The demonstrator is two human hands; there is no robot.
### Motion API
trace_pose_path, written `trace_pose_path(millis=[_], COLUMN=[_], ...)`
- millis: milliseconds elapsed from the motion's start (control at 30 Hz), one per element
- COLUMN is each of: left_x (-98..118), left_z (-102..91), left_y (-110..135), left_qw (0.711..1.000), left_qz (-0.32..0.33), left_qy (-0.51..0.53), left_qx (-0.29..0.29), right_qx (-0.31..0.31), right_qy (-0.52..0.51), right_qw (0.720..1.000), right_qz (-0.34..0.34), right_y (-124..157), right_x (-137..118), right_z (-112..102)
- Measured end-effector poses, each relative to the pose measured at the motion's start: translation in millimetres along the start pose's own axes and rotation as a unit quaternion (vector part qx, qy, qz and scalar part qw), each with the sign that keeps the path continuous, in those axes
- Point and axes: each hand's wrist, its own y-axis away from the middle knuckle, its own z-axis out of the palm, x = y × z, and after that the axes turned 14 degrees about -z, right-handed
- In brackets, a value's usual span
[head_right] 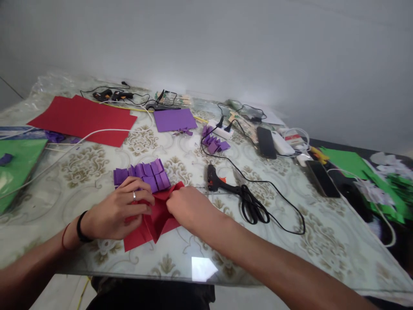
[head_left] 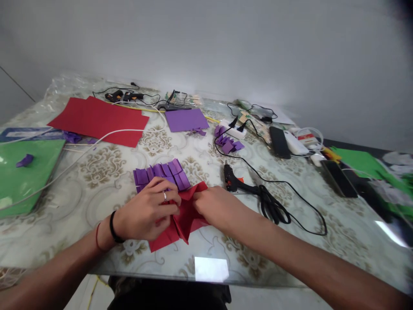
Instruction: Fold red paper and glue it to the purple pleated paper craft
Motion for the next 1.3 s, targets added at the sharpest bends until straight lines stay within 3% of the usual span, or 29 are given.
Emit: trace_pose_path(millis=[233, 567, 700, 767, 833, 900, 1033, 1133, 1233, 1300], left_x=[-1, -1, -1, -2, -3, -4, -6, -7, -4, -2], left_z=[-0.6, -0.9, -1.8, -1.5, -0.9, 0.0, 0.9, -0.7, -5.0, -8.3], left_y=[2, 2, 2, 3, 4, 5, 7, 7, 5, 3], left_qw=[1.000, 1.000, 1.000, 1.000, 1.000, 1.000, 0.999, 0.998, 0.996, 0.995], left_qz=[-0.001, -0.006, -0.009, -0.011, -0.013, -0.020, -0.035, -0.046, -0.060, -0.070], left_qy=[-0.006, -0.008, -0.011, -0.010, -0.014, -0.014, -0.005, 0.003, 0.026, 0.038], left_qx=[-0.007, -0.012, -0.017, -0.022, -0.020, -0.019, -0.032, -0.043, -0.056, -0.062], right_qx=[-0.034, -0.036, -0.023, 0.015, 0.146, 0.236, 0.263, 0.292, 0.347, 0.343], right_qy=[0.026, -0.008, -0.041, -0.075, -0.175, -0.197, -0.124, -0.117, -0.116, -0.108], right_qw=[0.999, 0.999, 0.999, 0.997, 0.972, 0.943, 0.932, 0.934, 0.930, 0.932], right_qz=[0.026, -0.001, -0.015, -0.008, 0.054, 0.129, 0.215, 0.171, 0.039, -0.041], right_y=[-8, -11, -2, 11, 26, 37, 44, 45, 42, 36], right_x=[2, 7, 10, 18, 31, 48, 72, 66, 44, 30], right_z=[5, 18, 4, -9, -19, -22, -7, 4, 9, 10])
